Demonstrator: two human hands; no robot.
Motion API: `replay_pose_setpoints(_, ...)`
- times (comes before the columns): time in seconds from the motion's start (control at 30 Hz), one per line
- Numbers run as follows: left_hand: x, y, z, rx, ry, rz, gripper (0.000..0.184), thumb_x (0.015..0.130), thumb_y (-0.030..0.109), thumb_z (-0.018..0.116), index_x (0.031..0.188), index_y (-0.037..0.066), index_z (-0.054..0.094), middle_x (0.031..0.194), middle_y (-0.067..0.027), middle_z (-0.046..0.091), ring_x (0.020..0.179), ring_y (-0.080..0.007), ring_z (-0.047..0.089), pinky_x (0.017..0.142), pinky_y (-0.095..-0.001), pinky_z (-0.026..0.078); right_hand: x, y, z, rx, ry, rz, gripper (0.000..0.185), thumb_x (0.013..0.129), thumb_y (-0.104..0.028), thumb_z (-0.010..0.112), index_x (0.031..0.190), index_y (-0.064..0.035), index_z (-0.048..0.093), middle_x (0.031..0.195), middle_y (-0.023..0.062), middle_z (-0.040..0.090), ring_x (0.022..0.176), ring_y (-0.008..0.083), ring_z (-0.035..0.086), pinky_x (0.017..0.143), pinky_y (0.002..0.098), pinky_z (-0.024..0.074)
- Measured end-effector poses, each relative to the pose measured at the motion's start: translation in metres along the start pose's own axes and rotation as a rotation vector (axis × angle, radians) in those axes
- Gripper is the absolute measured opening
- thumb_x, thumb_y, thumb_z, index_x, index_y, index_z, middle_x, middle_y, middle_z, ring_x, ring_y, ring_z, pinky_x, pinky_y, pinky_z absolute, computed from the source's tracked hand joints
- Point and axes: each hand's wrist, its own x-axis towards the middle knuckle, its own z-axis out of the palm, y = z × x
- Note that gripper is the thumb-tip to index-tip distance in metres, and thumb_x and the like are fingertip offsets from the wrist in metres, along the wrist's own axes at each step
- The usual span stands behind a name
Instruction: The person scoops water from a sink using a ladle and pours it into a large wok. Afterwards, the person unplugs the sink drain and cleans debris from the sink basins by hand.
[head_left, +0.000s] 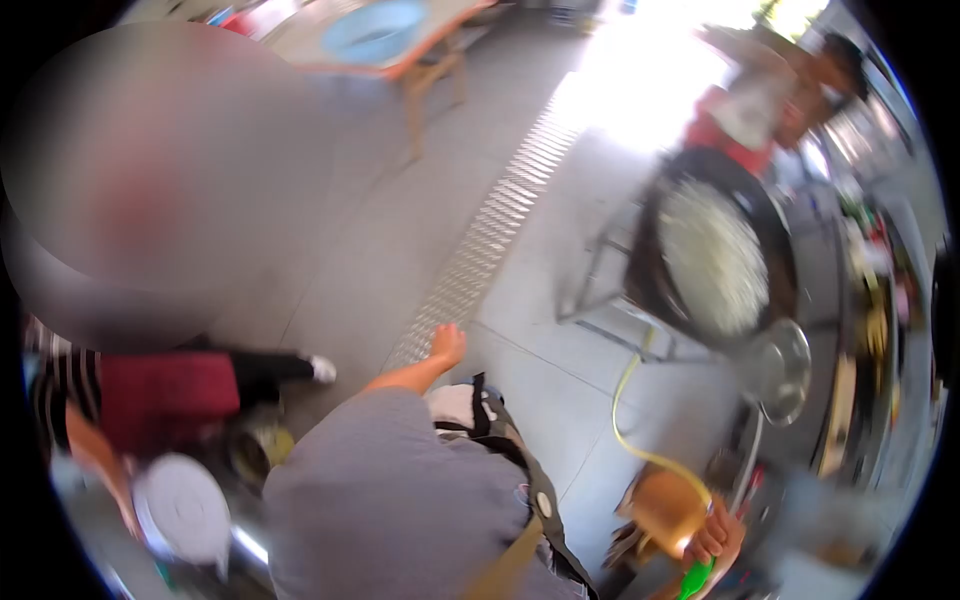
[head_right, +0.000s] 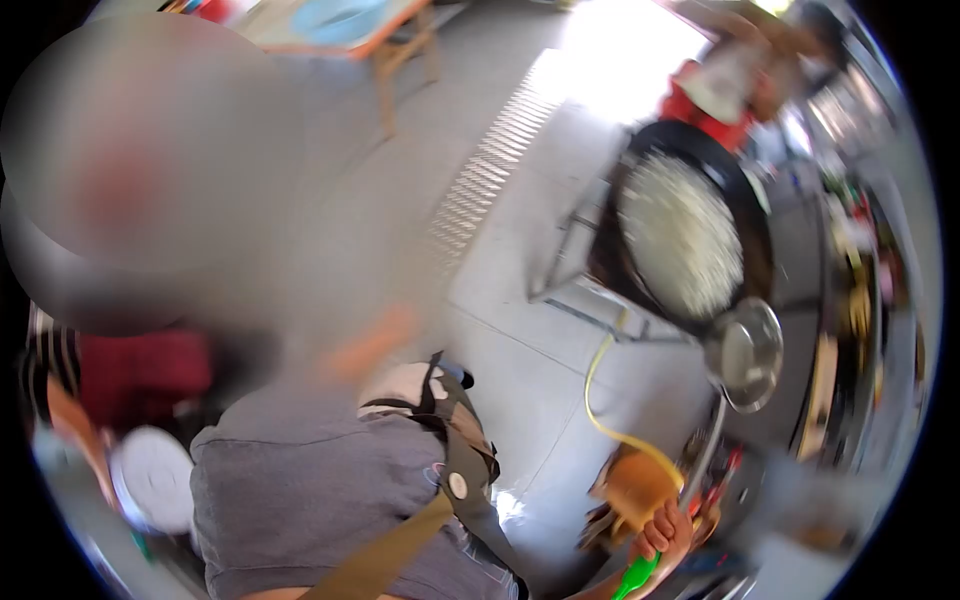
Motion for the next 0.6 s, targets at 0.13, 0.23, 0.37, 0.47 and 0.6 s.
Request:
replay_pose_setpoints(0.13, -0.030, -0.032, 0.015, -0.190, -0.010, -0.425, 0.030, 0.080, 0.023, 0.047, 0.100, 0.000, 0.048, 0.108, -0.0256, 0.044, 0.096, -0.0390, 0.048, 0.079, -0.0454, 0.042, 0.063, -0.032, 0.039, -0.251, 0.182, 0.074, 0.027, 0.089, -0.018, 0.033, 0.063, -0.0139, 0.034, 0.051, -0.0048, 0.031, 0.038, 0.0058, 0.029, 0.032, 0.0200, 0.0229)
replay_pose_setpoints(0.23, -0.065, -0.049, 0.038, -0.285, 0.033, -0.679, 0.031, 0.079, 0.020, 0.046, 0.103, 0.000, 0.048, 0.111, -0.0257, 0.043, 0.097, -0.0393, 0.049, 0.080, -0.0457, 0.042, 0.088, -0.040, 0.068, -0.443, 0.421, 0.012, 0.027, 0.090, -0.018, 0.034, 0.063, -0.0144, 0.034, 0.050, -0.0052, 0.026, 0.036, 0.0057, 0.024, 0.030, 0.0200, 0.0201)
replay_pose_setpoints(0.37, -0.072, -0.109, 0.150, -0.106, 0.479, -0.747, 0.026, 0.077, 0.018, 0.045, 0.092, 0.000, 0.055, 0.098, -0.0243, 0.054, 0.091, -0.0411, 0.051, 0.078, -0.0464, 0.042, 0.147, -0.069, 0.012, -0.461, 0.137, -0.024, 0.024, 0.088, -0.025, 0.035, 0.067, -0.0139, 0.041, 0.052, -0.0053, 0.034, 0.039, 0.0042, 0.034, 0.031, 0.0196, 0.0294)
replay_pose_setpoints(0.47, -0.094, -0.076, 0.046, -0.328, 0.096, -0.642, 0.027, 0.075, 0.021, 0.050, 0.090, 0.000, 0.057, 0.095, -0.0214, 0.057, 0.089, -0.0360, 0.054, 0.076, -0.0438, 0.042, 0.166, -0.051, 0.026, -0.852, 0.278, -0.264, 0.023, 0.081, -0.013, 0.049, 0.062, -0.0156, 0.036, 0.048, -0.0066, 0.030, 0.034, 0.0043, 0.029, 0.029, 0.0194, 0.0201)
replay_pose_setpoints(0.6, -0.065, -0.060, 0.026, -0.304, 0.077, -0.705, 0.026, 0.076, 0.023, 0.050, 0.089, 0.001, 0.056, 0.090, -0.0217, 0.058, 0.087, -0.0365, 0.054, 0.077, -0.0421, 0.042, 0.178, -0.040, 0.049, -0.934, 0.432, -0.347, 0.016, 0.078, -0.011, 0.049, 0.067, -0.0100, 0.038, 0.049, -0.0032, 0.035, 0.035, 0.0062, 0.034, 0.030, 0.0219, 0.0273)
